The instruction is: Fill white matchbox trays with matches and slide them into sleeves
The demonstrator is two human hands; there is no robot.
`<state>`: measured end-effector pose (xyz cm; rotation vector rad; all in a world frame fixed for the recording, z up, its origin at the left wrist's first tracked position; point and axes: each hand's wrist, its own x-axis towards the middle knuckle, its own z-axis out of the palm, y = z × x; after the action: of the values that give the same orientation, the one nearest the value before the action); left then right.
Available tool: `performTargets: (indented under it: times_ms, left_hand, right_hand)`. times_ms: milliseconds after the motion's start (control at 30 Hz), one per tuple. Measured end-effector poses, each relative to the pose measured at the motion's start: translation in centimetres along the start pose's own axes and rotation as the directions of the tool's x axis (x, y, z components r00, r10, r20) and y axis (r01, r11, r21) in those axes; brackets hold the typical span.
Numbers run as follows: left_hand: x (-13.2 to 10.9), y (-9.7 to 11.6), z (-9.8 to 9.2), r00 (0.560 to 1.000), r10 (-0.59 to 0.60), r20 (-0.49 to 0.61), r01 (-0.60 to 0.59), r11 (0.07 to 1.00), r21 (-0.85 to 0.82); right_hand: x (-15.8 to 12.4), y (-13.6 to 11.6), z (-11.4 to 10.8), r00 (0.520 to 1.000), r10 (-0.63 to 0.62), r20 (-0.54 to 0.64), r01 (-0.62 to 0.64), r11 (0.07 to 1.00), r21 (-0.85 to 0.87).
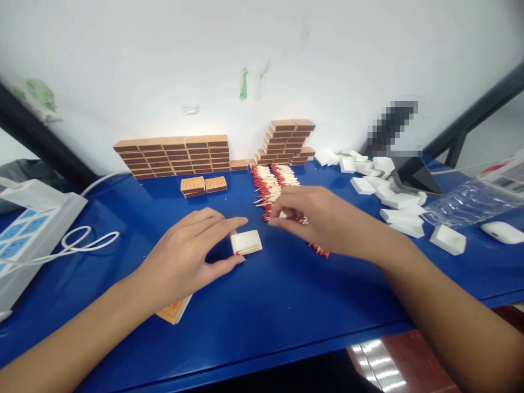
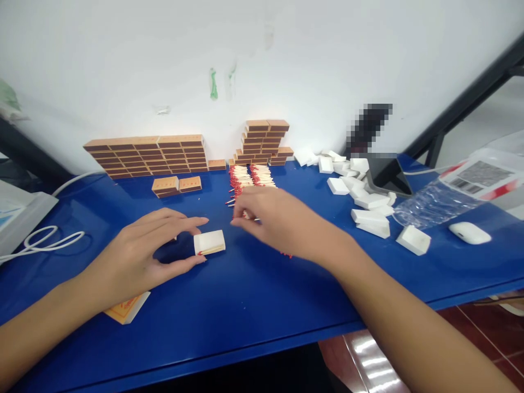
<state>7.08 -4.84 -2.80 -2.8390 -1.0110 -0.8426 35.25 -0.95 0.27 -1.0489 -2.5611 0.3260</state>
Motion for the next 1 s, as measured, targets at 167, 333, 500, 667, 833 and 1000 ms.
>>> performTargets:
  times_ms: [167, 333, 500, 667, 833, 1000]
  left_hand:
    - [-0.4, -0.5, -0.2, 0.999, -0.040, 0.024, 0.041, 0.999, -0.009]
    - [-0.5, -0.8, 0.0, 0.999, -0.043, 0.030, 0.044, 0.999, -0.025]
    - [-0.4, -0.8, -0.2, 0.998, -0.053, 0.022, 0.053, 0.998, -0.031]
    - [-0.5, -0.9, -0.2, 0.998, -0.053, 0.034, 0.054, 0.998, -0.032]
    - [-0.5, -1.0, -0.3, 0.998, -0.058, 0.036, 0.059, 0.998, -0.029]
    - [-0.4, -1.0, -0.3, 0.998, -0.059, 0.032, 0.061, 0.997, -0.041]
  right_hand:
    - [-0.3, 3.2, -0.9, 0.994, 0.083, 0.077, -0.073, 0.990, -0.120]
    - [-0.3, 3.5, -0.3, 0.978, 0.131, 0.163, -0.114, 0.987, -0.111]
    - [-0.3, 3.5, -0.5, 0.975, 0.142, 0.173, -0.129, 0.988, -0.084]
    - [-0.1, 3.5, -0.8, 0.980, 0.142, 0.141, -0.129, 0.987, -0.099]
    - [0.0, 3.3, -0.6, 0.971, 0.154, 0.180, -0.137, 0.985, -0.104]
    - [-0.1, 3.1, -0.1, 0.969, 0.147, 0.197, -0.135, 0.988, -0.077]
